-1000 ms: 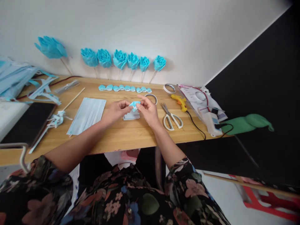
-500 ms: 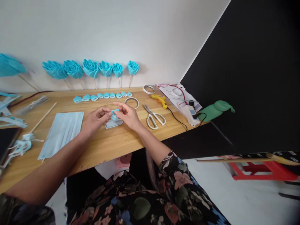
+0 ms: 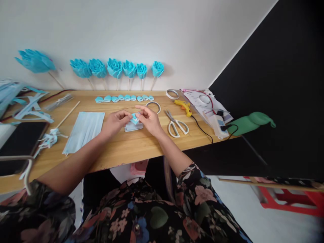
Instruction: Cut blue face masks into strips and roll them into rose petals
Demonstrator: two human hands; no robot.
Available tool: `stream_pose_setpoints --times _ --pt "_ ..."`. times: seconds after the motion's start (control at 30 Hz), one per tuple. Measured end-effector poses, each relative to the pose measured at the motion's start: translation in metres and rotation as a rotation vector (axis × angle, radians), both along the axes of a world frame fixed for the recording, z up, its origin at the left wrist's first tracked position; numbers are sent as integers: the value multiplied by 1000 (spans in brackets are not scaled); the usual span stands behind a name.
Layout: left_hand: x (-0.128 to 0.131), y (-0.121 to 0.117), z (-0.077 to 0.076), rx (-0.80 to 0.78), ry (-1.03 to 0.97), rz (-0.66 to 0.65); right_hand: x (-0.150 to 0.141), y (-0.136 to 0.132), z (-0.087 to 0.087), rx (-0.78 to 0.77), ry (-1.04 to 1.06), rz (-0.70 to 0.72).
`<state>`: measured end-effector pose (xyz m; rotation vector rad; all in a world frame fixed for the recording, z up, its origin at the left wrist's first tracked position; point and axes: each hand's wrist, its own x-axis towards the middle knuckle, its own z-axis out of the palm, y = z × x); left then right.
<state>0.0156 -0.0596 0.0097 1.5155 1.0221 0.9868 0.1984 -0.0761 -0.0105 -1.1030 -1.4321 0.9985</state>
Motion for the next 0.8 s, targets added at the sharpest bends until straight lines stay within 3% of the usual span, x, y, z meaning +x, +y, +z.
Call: stream_pose_setpoints --times 0.4,0.6,0.8 --pt "1 4 -1 -14 -52 16 3 0 3 -1 107 -94" --pt "0 9 -5 -30 -142 52 4 1 4 -62 185 -16" --pt "-1 12 -8 -22 -163 46 3 3 2 -63 99 53"
